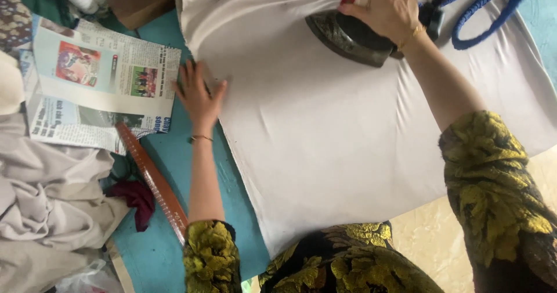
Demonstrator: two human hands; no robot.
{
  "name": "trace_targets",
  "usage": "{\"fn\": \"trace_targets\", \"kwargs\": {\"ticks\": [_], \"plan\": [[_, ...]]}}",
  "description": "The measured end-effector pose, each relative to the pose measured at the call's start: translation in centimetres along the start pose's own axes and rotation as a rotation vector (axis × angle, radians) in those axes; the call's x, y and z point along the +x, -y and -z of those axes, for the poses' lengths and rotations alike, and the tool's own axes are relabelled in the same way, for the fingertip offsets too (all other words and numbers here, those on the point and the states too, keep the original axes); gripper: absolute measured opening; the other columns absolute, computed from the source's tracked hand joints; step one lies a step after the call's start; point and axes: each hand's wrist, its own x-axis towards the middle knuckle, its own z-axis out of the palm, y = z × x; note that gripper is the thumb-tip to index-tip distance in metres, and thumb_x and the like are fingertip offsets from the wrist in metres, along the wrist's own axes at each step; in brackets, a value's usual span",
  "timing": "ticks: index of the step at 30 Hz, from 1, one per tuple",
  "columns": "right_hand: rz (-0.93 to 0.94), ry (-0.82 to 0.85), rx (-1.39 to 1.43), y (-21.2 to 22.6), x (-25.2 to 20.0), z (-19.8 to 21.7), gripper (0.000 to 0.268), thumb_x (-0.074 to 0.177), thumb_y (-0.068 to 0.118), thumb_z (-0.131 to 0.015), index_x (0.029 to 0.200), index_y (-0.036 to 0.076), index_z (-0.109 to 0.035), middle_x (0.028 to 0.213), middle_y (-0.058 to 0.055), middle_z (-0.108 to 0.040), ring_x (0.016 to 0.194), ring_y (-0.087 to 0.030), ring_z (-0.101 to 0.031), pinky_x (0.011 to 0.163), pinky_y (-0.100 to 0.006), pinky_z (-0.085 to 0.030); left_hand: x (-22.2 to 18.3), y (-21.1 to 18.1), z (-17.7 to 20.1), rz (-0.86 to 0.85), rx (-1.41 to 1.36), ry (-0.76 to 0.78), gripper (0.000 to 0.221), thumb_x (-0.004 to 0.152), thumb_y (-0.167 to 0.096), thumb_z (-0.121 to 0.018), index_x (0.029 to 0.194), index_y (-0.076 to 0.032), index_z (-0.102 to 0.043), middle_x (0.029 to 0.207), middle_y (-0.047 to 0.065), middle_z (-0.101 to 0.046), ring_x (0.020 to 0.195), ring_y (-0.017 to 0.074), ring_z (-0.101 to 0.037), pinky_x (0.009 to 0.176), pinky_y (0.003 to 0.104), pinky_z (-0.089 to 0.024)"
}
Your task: Ironing a large piece of light-colored fabric on a workbench in a sewing factory.
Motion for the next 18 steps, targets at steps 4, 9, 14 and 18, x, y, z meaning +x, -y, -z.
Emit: {"fn": "trace_targets", "kwargs": {"ticks": [4, 9, 14, 18], "plan": [[-0.069, -0.006, -0.093, 2.3, -4.9, 0.2, 0.059, 0.100, 0.080, -0.071, 0.098, 0.021, -0.072, 0.071, -0.008, -0.070, 0.060, -0.032, -0.071, 0.047, -0.042, -0.054, -8.0, -6.4, -3.0, 0.192, 0.347, -0.018, 0.079, 0.106, -0.066, -0.043, 0.167, -0.020, -0.023, 0.172, 0.018, -0.013, 0.158, 0.0430, -0.016, 0.117, 0.075, -0.018], [0.092, 0.099, -0.067, 8.4, -13.9, 8.0, 0.064, 0.088, 0.084, -0.059, 0.093, 0.021, -0.066, 0.058, -0.005, -0.066, 0.059, -0.026, -0.071, 0.064, -0.037, -0.056, -19.8, -15.6, -1.0, 0.016, 0.353, 0.014, 0.077, 0.101, -0.056, -0.052, 0.164, -0.017, -0.031, 0.171, 0.021, -0.020, 0.156, 0.0447, -0.017, 0.112, 0.079, -0.005], [0.121, 0.124, 0.135, 13.0, -23.2, 10.9, 0.060, 0.078, 0.079, -0.069, 0.090, 0.020, -0.064, 0.056, -0.006, -0.068, 0.055, -0.027, -0.070, 0.063, -0.036, -0.056, -25.5, -17.6, -0.2, -0.016, 0.416, 0.057, 0.077, 0.097, -0.064, -0.053, 0.159, -0.020, -0.039, 0.172, 0.016, -0.023, 0.157, 0.0365, -0.021, 0.116, 0.075, -0.008], [0.125, 0.133, 0.168, 13.9, -24.6, 12.5, 0.060, 0.080, 0.080, -0.065, 0.090, 0.021, -0.062, 0.059, -0.001, -0.070, 0.059, -0.021, -0.072, 0.068, -0.033, -0.053, -25.1, -17.9, 0.1, -0.040, 0.377, 0.002, 0.072, 0.101, -0.065, -0.042, 0.154, -0.018, -0.048, 0.167, 0.018, -0.032, 0.154, 0.0384, -0.027, 0.117, 0.074, -0.014]]}}
